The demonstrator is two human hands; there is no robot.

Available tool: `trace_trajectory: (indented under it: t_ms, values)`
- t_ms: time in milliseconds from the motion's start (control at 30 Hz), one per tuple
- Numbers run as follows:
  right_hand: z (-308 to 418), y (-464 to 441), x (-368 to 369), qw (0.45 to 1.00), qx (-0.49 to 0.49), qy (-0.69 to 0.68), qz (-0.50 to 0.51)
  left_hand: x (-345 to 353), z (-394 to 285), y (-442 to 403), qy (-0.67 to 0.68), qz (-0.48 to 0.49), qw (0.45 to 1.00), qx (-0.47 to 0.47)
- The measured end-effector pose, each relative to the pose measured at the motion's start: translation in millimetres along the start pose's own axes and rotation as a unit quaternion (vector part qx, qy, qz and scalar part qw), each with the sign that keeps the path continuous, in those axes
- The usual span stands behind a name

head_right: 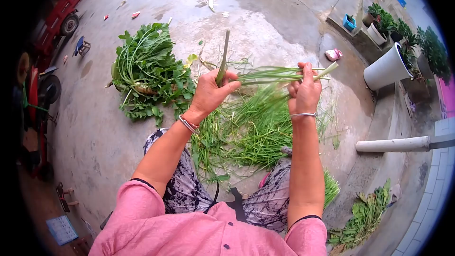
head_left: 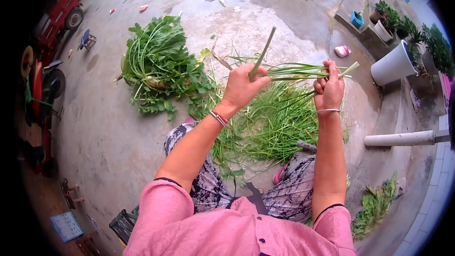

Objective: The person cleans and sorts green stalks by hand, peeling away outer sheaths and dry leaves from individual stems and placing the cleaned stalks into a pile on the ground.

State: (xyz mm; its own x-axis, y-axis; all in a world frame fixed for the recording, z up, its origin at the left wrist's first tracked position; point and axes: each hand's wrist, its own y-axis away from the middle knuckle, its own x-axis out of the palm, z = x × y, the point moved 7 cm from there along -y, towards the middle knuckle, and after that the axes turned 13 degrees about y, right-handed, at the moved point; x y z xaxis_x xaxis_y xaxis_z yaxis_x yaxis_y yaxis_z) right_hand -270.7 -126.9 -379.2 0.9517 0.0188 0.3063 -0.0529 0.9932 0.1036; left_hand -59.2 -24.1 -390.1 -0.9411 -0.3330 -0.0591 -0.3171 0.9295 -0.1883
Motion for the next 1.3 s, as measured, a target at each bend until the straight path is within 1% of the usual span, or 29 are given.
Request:
trace_trajectory:
  t_ms: [67,300,367,433,600,667,800,833,867,900,933,967,1000,1067,1100,1133,1167,1233,1300]
  values:
    - [0,0,0,1.0,-0.001,-0.005,0.001,0,-3,0,-0.027,-0.007,0.999,0.041]
    - [0,1,-3,1.0,0.001,0.007,-0.009,3,-12,2,-0.044,-0.007,0.996,0.072]
    - [-2,-1,-5,1.0,0.001,0.009,-0.012,4,-18,4,-0.083,-0.005,0.991,0.101]
    - [-6,-3,-8,0.999,0.004,0.022,-0.025,5,-22,5,-0.081,-0.008,0.991,0.106]
    - [-6,-4,-7,0.999,0.004,0.026,-0.019,3,-22,5,-0.074,-0.011,0.988,0.133]
    - [-6,-4,-7,0.999,0.004,0.025,-0.02,2,-26,5,-0.104,-0.002,0.985,0.135]
    - [-4,-3,-6,1.0,0.001,0.009,-0.013,0,-20,2,-0.084,0.01,0.986,0.143]
    - [-2,-2,-5,1.0,-0.002,0.002,-0.007,0,-3,0,0.047,0.028,0.998,0.024]
    - [-1,-2,-6,1.0,-0.003,0.002,-0.008,5,12,2,0.175,0.046,0.979,-0.096]
    - [1,-3,-3,1.0,-0.011,0.005,0.014,3,11,2,0.175,0.047,0.979,-0.095]
    - [3,-3,-1,0.999,-0.019,0.008,0.036,2,14,4,0.221,0.044,0.963,-0.149]
    - [5,-3,-1,0.999,-0.021,0.008,0.035,2,18,7,0.265,0.041,0.942,-0.202]
    - [5,-3,1,0.999,-0.014,0.017,0.049,1,17,7,0.314,0.035,0.926,-0.208]
    - [5,-4,0,0.998,-0.008,0.027,0.062,-3,15,4,0.334,0.035,0.919,-0.206]
    - [0,-5,0,0.995,0.004,0.023,0.096,-4,13,4,0.353,0.032,0.913,-0.204]
    - [-3,-5,2,0.991,0.017,0.018,0.13,-7,10,4,0.358,0.023,0.912,-0.201]
    - [-4,-6,0,0.991,0.017,0.018,0.129,-8,10,4,0.358,0.023,0.912,-0.201]
    - [-8,-4,3,0.984,0.044,0.028,0.168,-13,8,2,0.358,0.019,0.914,-0.187]
    - [-6,-1,6,0.981,0.057,0.042,0.179,-20,6,1,0.352,0.01,0.919,-0.177]
